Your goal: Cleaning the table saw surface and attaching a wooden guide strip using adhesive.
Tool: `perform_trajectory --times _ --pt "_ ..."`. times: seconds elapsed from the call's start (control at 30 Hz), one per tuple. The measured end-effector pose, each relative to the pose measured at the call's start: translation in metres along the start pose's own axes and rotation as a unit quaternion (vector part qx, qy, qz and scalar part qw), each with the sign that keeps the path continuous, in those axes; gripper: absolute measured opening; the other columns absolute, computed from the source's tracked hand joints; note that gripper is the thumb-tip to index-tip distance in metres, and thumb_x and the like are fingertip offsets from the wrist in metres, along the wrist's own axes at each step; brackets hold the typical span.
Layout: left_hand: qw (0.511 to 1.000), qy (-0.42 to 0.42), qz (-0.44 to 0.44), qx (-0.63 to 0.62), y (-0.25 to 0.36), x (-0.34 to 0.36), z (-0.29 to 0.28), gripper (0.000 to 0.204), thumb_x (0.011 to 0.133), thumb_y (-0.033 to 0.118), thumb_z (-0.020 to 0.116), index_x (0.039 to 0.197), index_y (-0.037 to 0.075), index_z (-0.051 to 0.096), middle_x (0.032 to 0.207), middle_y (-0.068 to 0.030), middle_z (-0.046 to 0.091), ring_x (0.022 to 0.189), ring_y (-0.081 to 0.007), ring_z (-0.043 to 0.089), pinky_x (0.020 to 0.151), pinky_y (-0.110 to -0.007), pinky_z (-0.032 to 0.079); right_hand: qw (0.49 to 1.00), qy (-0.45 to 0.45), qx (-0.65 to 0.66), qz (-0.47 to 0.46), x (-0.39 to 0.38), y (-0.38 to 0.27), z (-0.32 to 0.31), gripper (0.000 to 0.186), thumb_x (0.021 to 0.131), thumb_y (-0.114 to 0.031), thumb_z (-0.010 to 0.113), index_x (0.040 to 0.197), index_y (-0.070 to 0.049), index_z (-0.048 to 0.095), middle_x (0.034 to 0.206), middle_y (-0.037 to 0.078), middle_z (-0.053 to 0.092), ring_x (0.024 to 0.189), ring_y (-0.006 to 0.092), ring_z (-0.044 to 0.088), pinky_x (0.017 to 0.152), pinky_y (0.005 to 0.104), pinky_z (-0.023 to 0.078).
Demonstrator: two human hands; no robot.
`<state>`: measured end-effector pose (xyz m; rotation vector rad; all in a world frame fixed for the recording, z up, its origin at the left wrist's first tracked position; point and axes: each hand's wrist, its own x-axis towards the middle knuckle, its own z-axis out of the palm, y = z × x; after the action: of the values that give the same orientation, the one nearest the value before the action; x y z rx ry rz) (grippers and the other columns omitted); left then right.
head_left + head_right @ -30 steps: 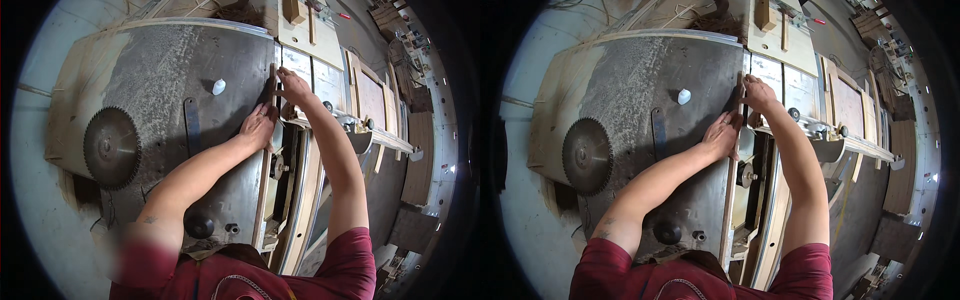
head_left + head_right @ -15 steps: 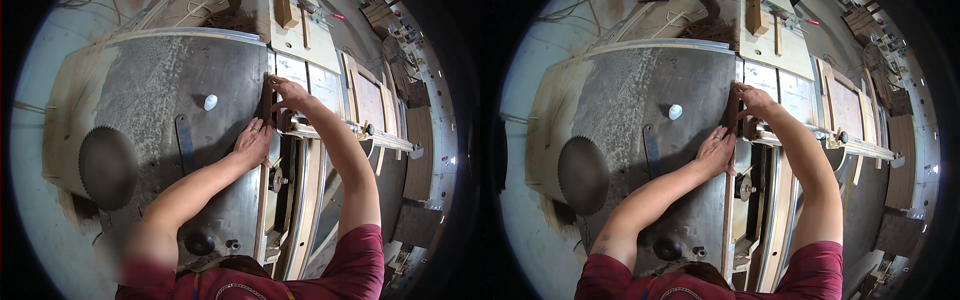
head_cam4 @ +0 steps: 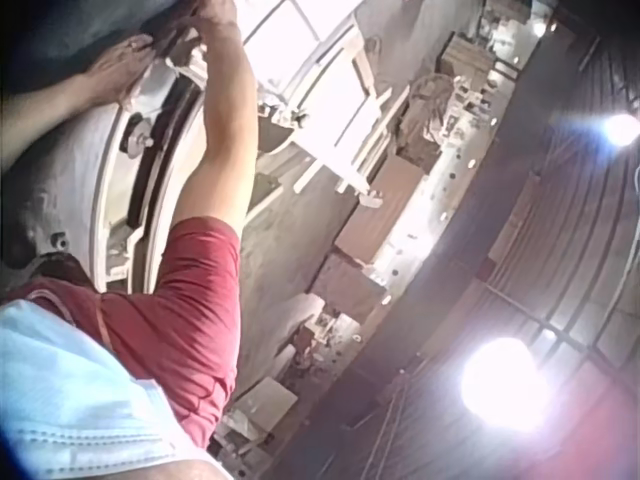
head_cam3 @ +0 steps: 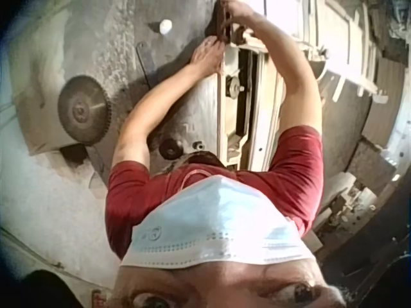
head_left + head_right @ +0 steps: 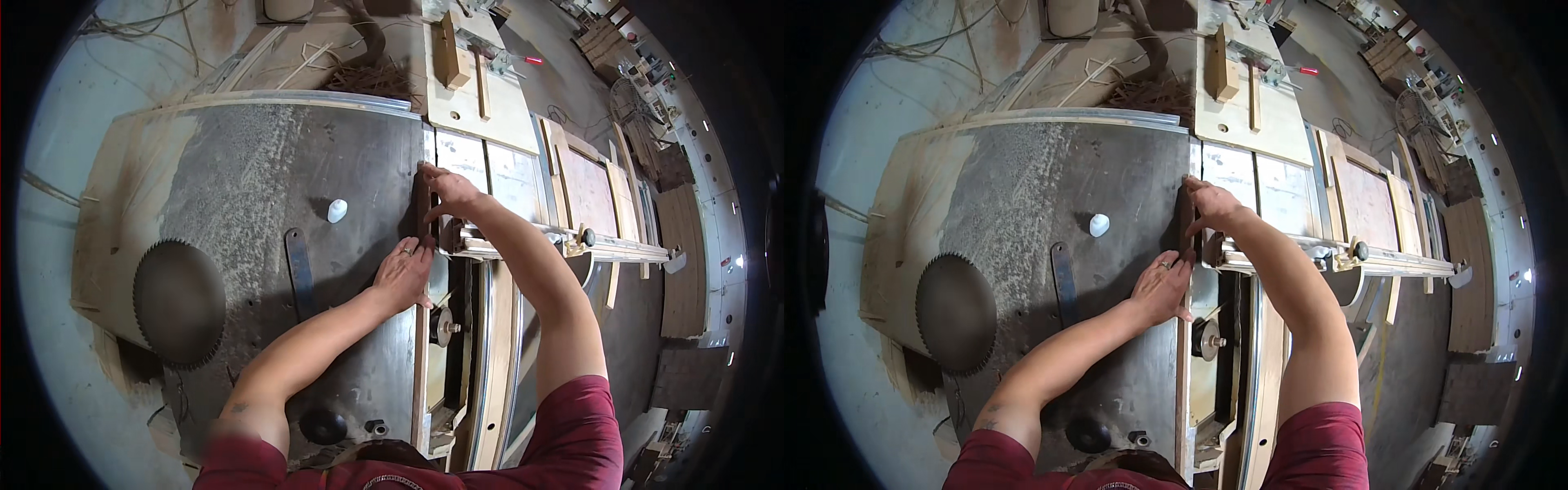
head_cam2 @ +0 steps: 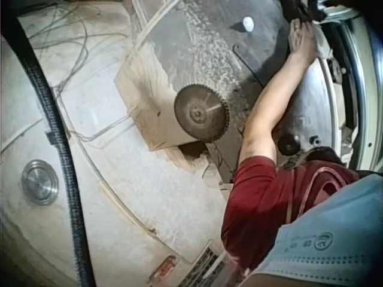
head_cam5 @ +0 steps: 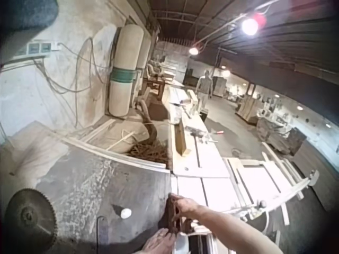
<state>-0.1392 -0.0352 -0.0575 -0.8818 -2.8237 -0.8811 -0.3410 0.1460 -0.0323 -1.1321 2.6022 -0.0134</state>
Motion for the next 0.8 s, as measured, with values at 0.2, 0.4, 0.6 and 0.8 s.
perform_trajectory --times 0.2,0.4,0.6,0.8 --pt "0.968 -0.022 -0.23 -0.097 0.006 -0.059 -0.076 0.038 0.075 0.023 0.091 0.096 0.004 0.066 0.101 -0.016 0.074 0.103 -0.0348 0.07 0.087 -0.047 0.056 0.999 -0.01 0.035 0.034 -0.008 0.004 -0.011 0.1 0.071 -0.052 0.094 0.149 0.0 0.058 0.168 0.016 0.042 0.149 0.035 0.047 0.122 0.0397 0.044" --pt "0.909 0.282 -0.306 0.002 -0.104 -0.059 -0.085 0.039 0.079 0.021 0.091 0.108 0.004 0.073 0.102 -0.0148 0.075 0.1 -0.0371 0.07 0.08 -0.047 0.056 0.998 -0.026 0.017 0.049 0.0 -0.005 -0.013 0.1 0.073 -0.051 0.094 0.151 -0.002 0.057 0.17 0.014 0.041 0.149 0.0363 0.047 0.123 0.042 0.043" --pt "0.944 0.242 -0.224 -0.027 -0.131 -0.031 -0.065 0.044 0.085 0.024 0.088 0.119 0.002 0.069 0.104 -0.0162 0.075 0.108 -0.0411 0.069 0.09 -0.05 0.055 0.999 -0.013 -0.003 0.046 -0.005 -0.003 -0.007 0.098 0.073 -0.051 0.094 0.151 -0.005 0.059 0.17 0.013 0.04 0.153 0.0353 0.043 0.125 0.0425 0.041" --pt "0.949 0.137 -0.282 -0.039 -0.125 0.018 -0.078 0.033 0.092 0.026 0.082 0.109 0.001 0.068 0.105 -0.019 0.075 0.107 -0.0419 0.071 0.089 -0.052 0.057 0.998 -0.037 -0.015 0.058 -0.007 -0.007 -0.012 0.106 0.074 -0.058 0.091 0.155 0.0 0.053 0.171 0.015 0.038 0.155 0.0331 0.041 0.127 0.0407 0.039"
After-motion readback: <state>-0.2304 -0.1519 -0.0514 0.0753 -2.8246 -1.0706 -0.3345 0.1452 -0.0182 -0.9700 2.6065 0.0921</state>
